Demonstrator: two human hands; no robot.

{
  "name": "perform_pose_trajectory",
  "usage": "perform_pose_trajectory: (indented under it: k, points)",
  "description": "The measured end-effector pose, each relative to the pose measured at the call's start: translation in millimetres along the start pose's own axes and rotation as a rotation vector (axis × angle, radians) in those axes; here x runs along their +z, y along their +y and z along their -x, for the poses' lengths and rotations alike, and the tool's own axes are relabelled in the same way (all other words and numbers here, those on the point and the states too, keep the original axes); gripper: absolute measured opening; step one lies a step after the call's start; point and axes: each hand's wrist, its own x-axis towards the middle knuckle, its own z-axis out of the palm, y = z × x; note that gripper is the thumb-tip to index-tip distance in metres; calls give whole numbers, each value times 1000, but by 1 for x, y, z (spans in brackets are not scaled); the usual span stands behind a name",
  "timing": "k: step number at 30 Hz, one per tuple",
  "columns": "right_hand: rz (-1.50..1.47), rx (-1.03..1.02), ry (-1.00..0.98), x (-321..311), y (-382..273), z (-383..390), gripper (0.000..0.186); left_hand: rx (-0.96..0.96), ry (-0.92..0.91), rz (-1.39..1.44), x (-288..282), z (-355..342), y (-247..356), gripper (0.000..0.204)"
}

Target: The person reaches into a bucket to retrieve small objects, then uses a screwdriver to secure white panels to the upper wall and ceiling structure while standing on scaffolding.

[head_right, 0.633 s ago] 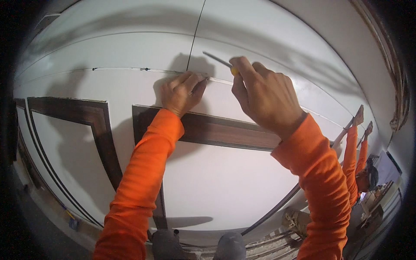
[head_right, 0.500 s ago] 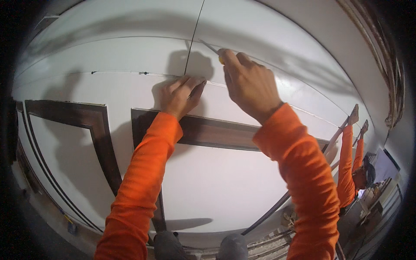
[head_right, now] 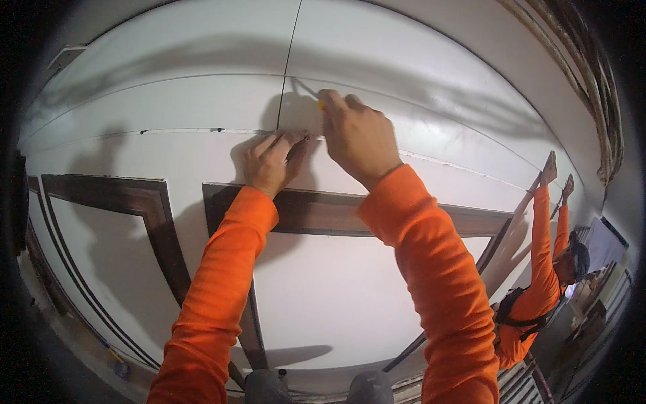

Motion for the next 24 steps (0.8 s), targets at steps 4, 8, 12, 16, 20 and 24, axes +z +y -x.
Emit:
perform_pose_trajectory:
  k: [4,8,12,16,20,24]
  points:
    - [-120,206,-6,-35,-9,31,24,-51,-69,-38,-7,2,-2,13]
    - [-22,-13,-29,-68,-20,54,11,-47,-56,-24,-5,1,-1,9]
    - [80,-175,-33,-75,-24,50,12,-16,-23,-29,1,3,-7,5]
    - [137,-250,-55,-77,-25,44,10,-50,-72,-47,1,5,-5,9]
    - [163,-250,-72,-79,-28,41,9,-17,-64,-83,-1,3,-5,9]
    - [200,-234,-131,-84,-36,35,10,-9,-64,-106,0,4,-6,9]
